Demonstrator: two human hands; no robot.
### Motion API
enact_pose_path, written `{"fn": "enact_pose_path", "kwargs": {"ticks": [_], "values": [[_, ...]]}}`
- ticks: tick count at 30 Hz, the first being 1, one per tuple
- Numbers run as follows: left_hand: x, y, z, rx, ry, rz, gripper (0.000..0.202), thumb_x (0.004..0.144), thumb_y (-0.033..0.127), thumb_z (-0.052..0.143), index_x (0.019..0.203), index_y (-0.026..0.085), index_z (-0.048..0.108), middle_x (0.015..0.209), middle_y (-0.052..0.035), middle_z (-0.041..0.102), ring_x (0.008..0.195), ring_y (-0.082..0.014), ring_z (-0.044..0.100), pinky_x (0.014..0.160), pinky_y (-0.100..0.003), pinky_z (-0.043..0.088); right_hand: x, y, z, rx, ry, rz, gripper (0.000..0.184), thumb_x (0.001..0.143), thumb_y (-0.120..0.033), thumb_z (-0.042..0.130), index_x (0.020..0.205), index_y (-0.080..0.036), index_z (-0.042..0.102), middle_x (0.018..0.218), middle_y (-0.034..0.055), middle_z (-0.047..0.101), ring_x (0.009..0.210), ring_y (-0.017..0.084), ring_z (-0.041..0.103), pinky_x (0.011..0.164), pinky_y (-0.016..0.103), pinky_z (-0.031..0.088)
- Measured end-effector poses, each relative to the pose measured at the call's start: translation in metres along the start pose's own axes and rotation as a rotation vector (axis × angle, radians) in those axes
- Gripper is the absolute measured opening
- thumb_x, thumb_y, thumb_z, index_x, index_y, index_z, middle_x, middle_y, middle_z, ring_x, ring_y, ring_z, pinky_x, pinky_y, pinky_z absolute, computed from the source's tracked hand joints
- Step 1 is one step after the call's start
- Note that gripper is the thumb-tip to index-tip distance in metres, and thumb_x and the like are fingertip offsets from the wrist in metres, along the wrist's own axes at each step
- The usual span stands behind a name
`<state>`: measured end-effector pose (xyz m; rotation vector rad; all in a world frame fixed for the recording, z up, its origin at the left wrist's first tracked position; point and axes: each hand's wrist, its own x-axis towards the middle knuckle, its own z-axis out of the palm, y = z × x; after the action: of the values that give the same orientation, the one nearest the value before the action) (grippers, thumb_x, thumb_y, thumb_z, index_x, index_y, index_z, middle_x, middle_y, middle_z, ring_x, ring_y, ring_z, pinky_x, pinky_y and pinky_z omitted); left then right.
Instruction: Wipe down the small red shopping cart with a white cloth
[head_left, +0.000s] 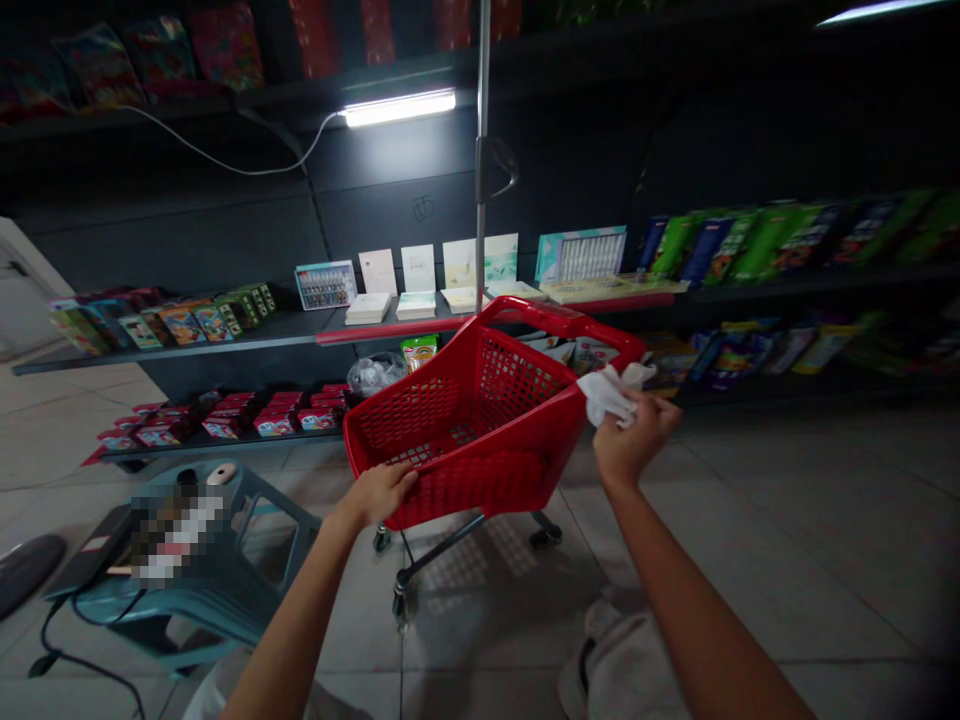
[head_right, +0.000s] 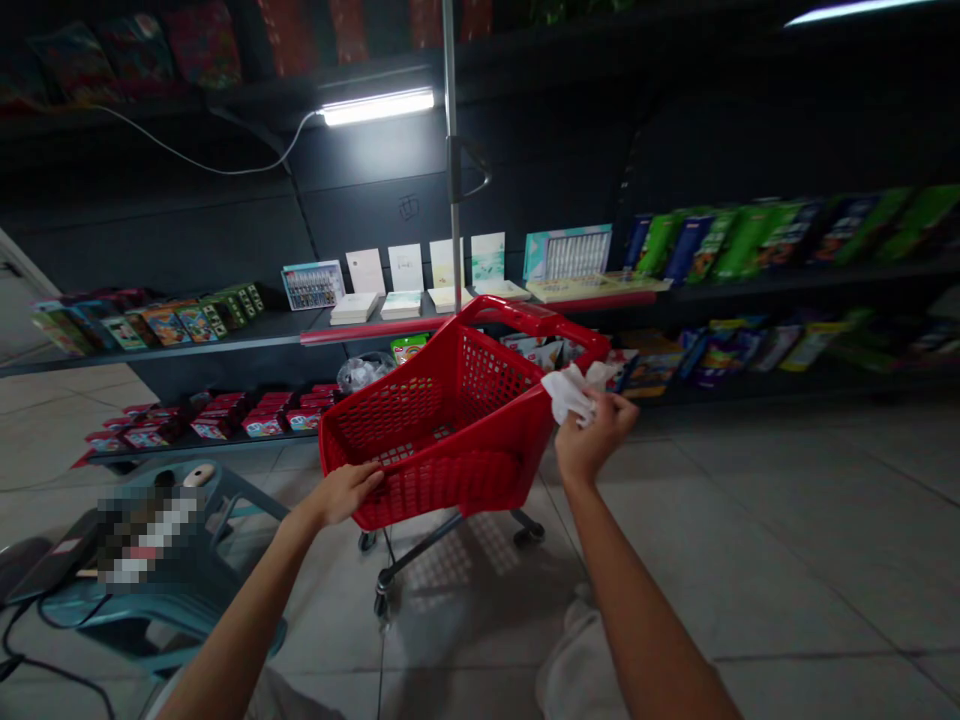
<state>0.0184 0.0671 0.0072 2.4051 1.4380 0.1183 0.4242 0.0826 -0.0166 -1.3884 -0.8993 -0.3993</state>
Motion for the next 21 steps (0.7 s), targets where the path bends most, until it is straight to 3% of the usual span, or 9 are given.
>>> {"fn": "enact_pose_path", "kwargs": {"ticks": [3, 6, 12, 17, 21], "values": [[0.007, 0.005, 0.002, -0.035, 0.032, 0.001, 0.051, 0.105, 0.052, 0.025, 0.110, 0.026, 0.068, 0.112, -0.0061, 0.076, 0.106, -0.0238, 0.069, 0.087, -0.030, 0.047, -0.025, 0.006, 0.015, 0.027, -0.084, 0.104, 0.035, 0.074, -0.016, 0.054, 0.107, -0.014, 0.064, 0.111, 0.0134, 0.050, 0.110, 0.028, 0.053, 0.106, 0.047, 0.043], [0.018, 0.013, 0.004, -0.036, 0.050, -0.009, 0.057, 0.105, 0.053, 0.019, 0.106, 0.025, 0.069, 0.107, -0.0072, 0.076, 0.102, -0.0244, 0.070, 0.083, -0.030, 0.045, -0.060, -0.006, 0.027, 0.066, -0.221, 0.154, 0.035, 0.075, -0.022, 0.056, 0.109, -0.014, 0.062, 0.112, 0.0137, 0.051, 0.110, 0.028, 0.053, 0.107, 0.048, 0.043], [0.039, 0.024, 0.002, -0.018, 0.042, 0.039, 0.073, 0.104, 0.060, 0.012, 0.095, 0.021, 0.073, 0.096, -0.0105, 0.076, 0.092, -0.0249, 0.070, 0.078, -0.031, 0.043, -0.134, -0.072, 0.029, 0.283, -0.552, 0.059, 0.027, 0.079, -0.021, 0.061, 0.106, -0.019, 0.062, 0.112, 0.0106, 0.054, 0.104, 0.025, 0.058, 0.098, 0.042, 0.052], [0.042, 0.017, 0.005, -0.069, 0.062, 0.085, 0.072, 0.105, 0.057, 0.012, 0.086, 0.020, 0.071, 0.082, -0.0088, 0.074, 0.076, -0.0206, 0.067, 0.070, -0.029, 0.039, -0.199, -0.118, 0.026, 0.435, -0.815, -0.235, 0.027, 0.083, -0.015, 0.065, 0.110, -0.020, 0.062, 0.123, 0.0131, 0.054, 0.121, 0.027, 0.056, 0.107, 0.044, 0.050], [0.039, 0.007, 0.008, -0.094, 0.100, 0.051, 0.073, 0.104, 0.060, 0.013, 0.070, 0.019, 0.063, 0.071, -0.0073, 0.068, 0.066, -0.0180, 0.060, 0.065, -0.029, 0.035, -0.221, -0.114, 0.034, 0.365, -0.919, -0.701, 0.023, 0.091, -0.014, 0.062, 0.112, -0.021, 0.067, 0.118, 0.0124, 0.061, 0.113, 0.025, 0.059, 0.092, 0.036, 0.058]]}}
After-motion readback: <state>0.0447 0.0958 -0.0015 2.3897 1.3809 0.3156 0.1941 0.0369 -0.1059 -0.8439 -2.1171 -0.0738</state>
